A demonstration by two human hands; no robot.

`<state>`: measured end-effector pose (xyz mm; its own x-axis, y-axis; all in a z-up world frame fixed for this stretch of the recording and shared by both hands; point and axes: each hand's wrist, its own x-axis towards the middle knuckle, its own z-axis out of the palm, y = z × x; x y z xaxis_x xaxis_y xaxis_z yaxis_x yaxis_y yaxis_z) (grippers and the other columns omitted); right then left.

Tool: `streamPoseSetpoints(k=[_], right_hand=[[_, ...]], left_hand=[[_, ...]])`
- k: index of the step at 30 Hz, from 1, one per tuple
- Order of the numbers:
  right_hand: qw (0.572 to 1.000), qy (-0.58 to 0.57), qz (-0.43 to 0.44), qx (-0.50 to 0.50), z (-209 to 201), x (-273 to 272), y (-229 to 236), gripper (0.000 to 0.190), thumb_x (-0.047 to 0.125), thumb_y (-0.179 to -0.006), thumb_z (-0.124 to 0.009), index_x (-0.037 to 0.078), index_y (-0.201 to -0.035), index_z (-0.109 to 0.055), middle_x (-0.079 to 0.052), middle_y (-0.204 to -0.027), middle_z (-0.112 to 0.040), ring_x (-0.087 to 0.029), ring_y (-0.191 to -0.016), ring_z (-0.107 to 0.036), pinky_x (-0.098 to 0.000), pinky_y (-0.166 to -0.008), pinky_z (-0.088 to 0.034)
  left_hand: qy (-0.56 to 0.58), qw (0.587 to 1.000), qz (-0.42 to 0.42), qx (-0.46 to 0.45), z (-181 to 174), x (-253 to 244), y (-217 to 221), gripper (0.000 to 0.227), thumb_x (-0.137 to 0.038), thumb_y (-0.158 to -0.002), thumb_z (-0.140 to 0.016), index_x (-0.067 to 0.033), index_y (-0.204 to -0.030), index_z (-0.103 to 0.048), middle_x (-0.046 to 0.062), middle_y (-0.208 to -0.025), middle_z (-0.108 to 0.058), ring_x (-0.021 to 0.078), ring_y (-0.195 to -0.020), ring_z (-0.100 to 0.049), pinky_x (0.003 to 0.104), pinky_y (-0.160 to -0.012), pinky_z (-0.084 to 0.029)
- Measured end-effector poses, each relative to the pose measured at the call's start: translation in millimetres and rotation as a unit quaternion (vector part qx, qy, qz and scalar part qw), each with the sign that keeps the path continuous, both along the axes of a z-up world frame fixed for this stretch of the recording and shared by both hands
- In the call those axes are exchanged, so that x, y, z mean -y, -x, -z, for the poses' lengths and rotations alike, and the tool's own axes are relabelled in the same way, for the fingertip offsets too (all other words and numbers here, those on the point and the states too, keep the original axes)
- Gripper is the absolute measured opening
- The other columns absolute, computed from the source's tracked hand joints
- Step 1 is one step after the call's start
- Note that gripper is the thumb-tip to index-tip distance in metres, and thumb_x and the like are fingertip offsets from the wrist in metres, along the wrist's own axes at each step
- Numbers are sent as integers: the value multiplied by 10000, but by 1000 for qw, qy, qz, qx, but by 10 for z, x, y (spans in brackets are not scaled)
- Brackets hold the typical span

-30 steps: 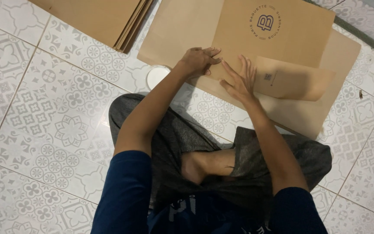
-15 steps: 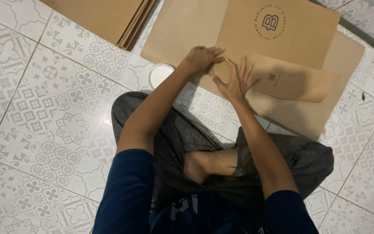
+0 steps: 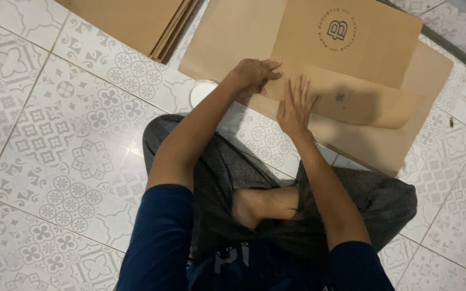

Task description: Assembling paper bags by applying glue to the edges with a stick and folding them.

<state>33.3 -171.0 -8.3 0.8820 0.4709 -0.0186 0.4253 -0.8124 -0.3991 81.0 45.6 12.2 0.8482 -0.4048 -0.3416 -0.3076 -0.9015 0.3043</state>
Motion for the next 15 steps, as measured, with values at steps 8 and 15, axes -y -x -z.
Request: streamPoseSetpoints(k=[8, 15], right_hand=[[994, 10, 106, 21, 138, -291, 68, 634, 339, -1028, -561, 124, -1573, -318, -163, -1730, -54, -441, -1568, 20, -851, -1085, -107], [989, 10, 141, 43, 137, -382, 124, 707, 418, -967, -675, 108, -1510, -346, -180, -1722, -107, -451, -1565, 14, -843, -1073, -100]], left_hand=[[-13, 1000, -9, -5, -105, 22, 22, 648, -356, -921, -753, -415, -1506, -482, -158, -1664, -263, 120, -1522, -286, 410, -1232, -318], [-16, 1000, -23, -9, 60, 79, -24, 513, -295, -1017, -595, -463, -1489, -483, -191, -1662, -246, 126, -1526, -287, 402, -1239, -322]])
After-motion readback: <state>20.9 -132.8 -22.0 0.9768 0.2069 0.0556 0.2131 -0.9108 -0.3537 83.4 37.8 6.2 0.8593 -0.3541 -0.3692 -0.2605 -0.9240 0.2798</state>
